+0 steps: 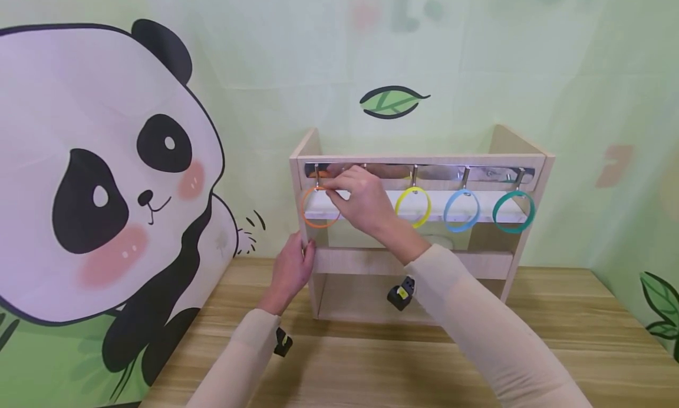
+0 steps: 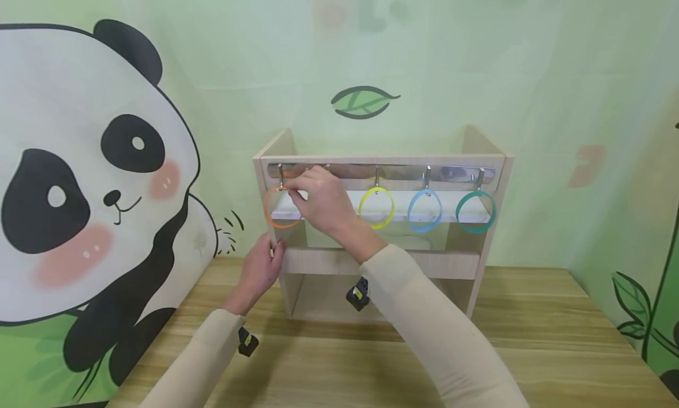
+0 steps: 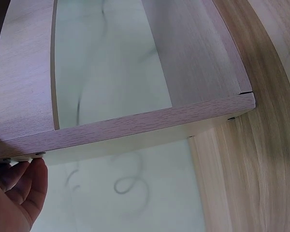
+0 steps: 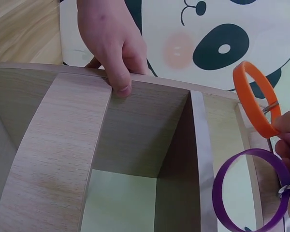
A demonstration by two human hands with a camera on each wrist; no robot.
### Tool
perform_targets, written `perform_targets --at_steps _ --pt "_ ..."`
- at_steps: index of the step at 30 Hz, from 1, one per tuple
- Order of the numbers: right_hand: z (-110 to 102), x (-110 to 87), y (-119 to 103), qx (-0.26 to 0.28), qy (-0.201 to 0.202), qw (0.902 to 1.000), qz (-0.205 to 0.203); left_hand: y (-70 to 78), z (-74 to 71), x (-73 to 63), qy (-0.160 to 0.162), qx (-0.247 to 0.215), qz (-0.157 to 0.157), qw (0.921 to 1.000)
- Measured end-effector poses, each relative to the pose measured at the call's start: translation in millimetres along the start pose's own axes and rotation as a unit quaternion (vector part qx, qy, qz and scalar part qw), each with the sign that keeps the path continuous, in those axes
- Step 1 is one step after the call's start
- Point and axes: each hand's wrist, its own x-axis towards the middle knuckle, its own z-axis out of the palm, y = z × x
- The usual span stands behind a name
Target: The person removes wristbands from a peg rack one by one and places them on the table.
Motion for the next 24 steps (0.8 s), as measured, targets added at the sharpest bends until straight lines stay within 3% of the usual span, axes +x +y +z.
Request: perform_targets --at_steps 7,11,15,24 --pt "-3 -3.0 -3 0.017 0.003 0.9998 0.007 -2.0 1.7 -3.8 -0.001 -0.006 -0.001 1.0000" --pt "-6 -3.6 -8 0.024 0.000 0.9997 -0.004 -5.1 -0.3 -5.4 0.012 -0.005 -0.003 0.9999" --pt "-15 -8.1 -12 0.028 0.012 0.9994 -0.018 -4.8 0.7 -2.5 0.004 -0.004 0.002 1.0000" --pt "-31 -40.4 -17 0.031 0.013 0.9986 -0.040 -1.9 1.9 0.1 0.004 -0.005 0.005 1.0000"
